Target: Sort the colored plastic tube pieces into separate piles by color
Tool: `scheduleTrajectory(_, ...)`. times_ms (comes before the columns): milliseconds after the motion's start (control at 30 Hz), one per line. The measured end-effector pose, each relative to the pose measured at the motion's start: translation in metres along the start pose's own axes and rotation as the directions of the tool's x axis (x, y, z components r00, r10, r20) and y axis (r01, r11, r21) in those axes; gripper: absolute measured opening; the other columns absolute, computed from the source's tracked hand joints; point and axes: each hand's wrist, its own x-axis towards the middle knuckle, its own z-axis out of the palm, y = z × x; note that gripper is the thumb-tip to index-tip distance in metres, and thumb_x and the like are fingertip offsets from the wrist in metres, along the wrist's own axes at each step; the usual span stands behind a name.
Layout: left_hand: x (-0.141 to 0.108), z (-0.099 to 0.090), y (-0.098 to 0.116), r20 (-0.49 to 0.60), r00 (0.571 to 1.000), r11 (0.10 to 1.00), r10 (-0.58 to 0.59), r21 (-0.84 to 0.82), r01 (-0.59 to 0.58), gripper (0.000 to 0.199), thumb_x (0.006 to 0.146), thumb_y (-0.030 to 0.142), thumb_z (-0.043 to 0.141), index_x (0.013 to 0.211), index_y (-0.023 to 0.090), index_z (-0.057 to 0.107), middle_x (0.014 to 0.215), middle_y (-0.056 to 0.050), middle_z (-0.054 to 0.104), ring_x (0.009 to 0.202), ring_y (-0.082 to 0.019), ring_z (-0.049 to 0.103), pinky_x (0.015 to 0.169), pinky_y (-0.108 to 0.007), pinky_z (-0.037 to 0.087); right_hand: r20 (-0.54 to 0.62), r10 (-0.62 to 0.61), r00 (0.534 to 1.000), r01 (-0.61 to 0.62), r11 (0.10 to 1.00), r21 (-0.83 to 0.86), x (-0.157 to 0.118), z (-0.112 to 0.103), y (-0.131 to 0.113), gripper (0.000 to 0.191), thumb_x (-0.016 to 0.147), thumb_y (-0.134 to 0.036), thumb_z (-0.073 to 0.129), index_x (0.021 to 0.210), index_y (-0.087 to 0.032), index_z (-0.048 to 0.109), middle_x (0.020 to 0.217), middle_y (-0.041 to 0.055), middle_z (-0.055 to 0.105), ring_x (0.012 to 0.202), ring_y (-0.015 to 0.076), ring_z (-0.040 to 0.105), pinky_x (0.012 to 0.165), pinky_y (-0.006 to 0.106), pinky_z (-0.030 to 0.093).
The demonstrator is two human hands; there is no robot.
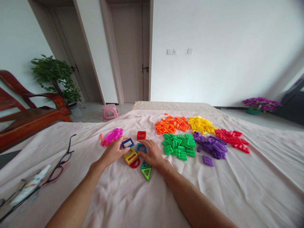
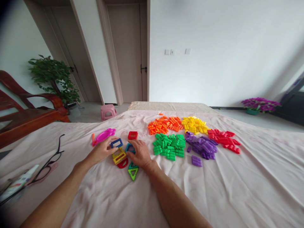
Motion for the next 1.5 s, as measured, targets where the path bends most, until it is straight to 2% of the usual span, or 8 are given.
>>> scheduleTrajectory(300, -0.004, 0.018, 0.013, 0.085, 0.993, 0.995, 0.08, -0.059, -0.076, 0.069, 0.077, 0.026, 0.07, 0.142, 0.024, 0.049, 0.14, -0.009, 0.064, 0.126, -0.025, 0.062, 0.103, -0.036, 0.053, -0.09, -0.175, 0.98, 0.19, 0.964, 0.189, 0.003, 0.001, -0.006, 0.067, 0.088, -0.059, 0.068, 0.144, -0.024, 0.054, 0.137, 0.0132, 0.063, 0.125, 0.0294, 0.059, 0.107, 0.049, 0.046)
scheduleTrajectory(633, -0.005, 0.024, 0.012, 0.102, 0.992, 0.963, 0.073, -0.267, -0.043, 0.069, 0.08, 0.028, 0.071, 0.144, 0.023, 0.047, 0.147, -0.011, 0.057, 0.124, -0.025, 0.064, 0.104, -0.039, 0.053, -0.075, -0.083, 0.994, 0.099, 0.961, 0.258, 0.002, 0.004, 0.001, 0.055, 0.083, -0.042, 0.078, 0.133, -0.025, 0.063, 0.126, 0.0102, 0.069, 0.115, 0.0275, 0.064, 0.102, 0.045, 0.049)
scheduleTrajectory(800, -0.003, 0.012, 0.011, 0.069, 0.997, 0.996, 0.04, -0.086, -0.034, 0.057, 0.08, 0.038, 0.071, 0.134, 0.023, 0.059, 0.136, -0.011, 0.064, 0.123, -0.027, 0.062, 0.106, -0.041, 0.05, -0.117, 0.039, 0.992, -0.018, 0.984, 0.178, 0.001, 0.002, 0.007, 0.055, 0.079, -0.03, 0.08, 0.13, -0.023, 0.064, 0.125, 0.0111, 0.068, 0.116, 0.0286, 0.061, 0.102, 0.047, 0.048)
scheduleTrajectory(900, -0.004, 0.006, 0.006, 0.138, 0.99, 1.0, 0.023, 0.014, -0.025, 0.059, 0.073, 0.038, 0.077, 0.129, 0.023, 0.065, 0.133, -0.011, 0.066, 0.125, -0.03, 0.06, 0.109, -0.042, 0.046, -0.065, 0.073, 0.995, -0.066, 0.992, 0.104, 0.001, -0.001, 0.008, 0.052, 0.076, -0.022, 0.08, 0.126, -0.021, 0.066, 0.122, 0.0114, 0.069, 0.114, 0.0289, 0.062, 0.102, 0.047, 0.047)
scheduleTrajectory(1067, -0.009, 0.01, 0.002, 0.294, 0.956, 0.993, 0.011, 0.107, -0.044, 0.085, 0.056, 0.037, 0.087, 0.136, 0.026, 0.06, 0.137, -0.012, 0.062, 0.126, -0.034, 0.057, 0.109, -0.043, 0.043, -0.017, 0.051, 0.999, -0.05, 0.998, 0.036, 0.001, -0.003, 0.006, 0.051, 0.073, -0.017, 0.075, 0.123, -0.022, 0.067, 0.122, 0.0097, 0.069, 0.113, 0.0279, 0.061, 0.102, 0.046, 0.046)
scheduleTrajectory(1300, -0.01, 0.011, 0.007, 0.319, 0.948, 0.98, 0.018, 0.18, -0.079, 0.068, 0.058, 0.027, 0.079, 0.125, 0.024, 0.067, 0.13, -0.011, 0.065, 0.119, -0.032, 0.06, 0.106, -0.04, 0.045, -0.027, -0.043, 0.999, 0.044, 0.999, 0.021, -0.001, -0.005, 0.002, 0.06, 0.069, -0.012, 0.065, 0.128, -0.024, 0.065, 0.132, 0.0086, 0.064, 0.12, 0.0277, 0.058, 0.106, 0.046, 0.042)
scheduleTrajectory(1367, -0.009, 0.006, 0.005, 0.314, 0.95, 0.989, -0.005, 0.145, -0.043, 0.059, 0.059, 0.024, 0.076, 0.118, 0.022, 0.07, 0.124, -0.011, 0.068, 0.116, -0.031, 0.063, 0.104, -0.039, 0.047, -0.011, -0.089, 0.996, 0.089, 0.996, 0.014, -0.001, -0.006, 0.0, 0.058, 0.07, -0.014, 0.066, 0.127, -0.024, 0.065, 0.131, 0.0085, 0.065, 0.12, 0.0282, 0.058, 0.107, 0.047, 0.041)
scheduleTrajectory(1500, -0.006, -0.009, 0.002, 0.281, 0.944, 0.984, -0.172, -0.004, 0.18, 0.049, 0.068, 0.024, 0.065, 0.117, 0.017, 0.069, 0.123, -0.013, 0.071, 0.115, -0.029, 0.066, 0.095, -0.038, 0.053, 0.007, -0.184, 0.983, 0.183, 0.983, 0.029, 0.0, -0.006, -0.01, 0.049, 0.078, -0.026, 0.071, 0.127, -0.023, 0.064, 0.13, 0.0096, 0.066, 0.119, 0.0274, 0.058, 0.106, 0.047, 0.041)
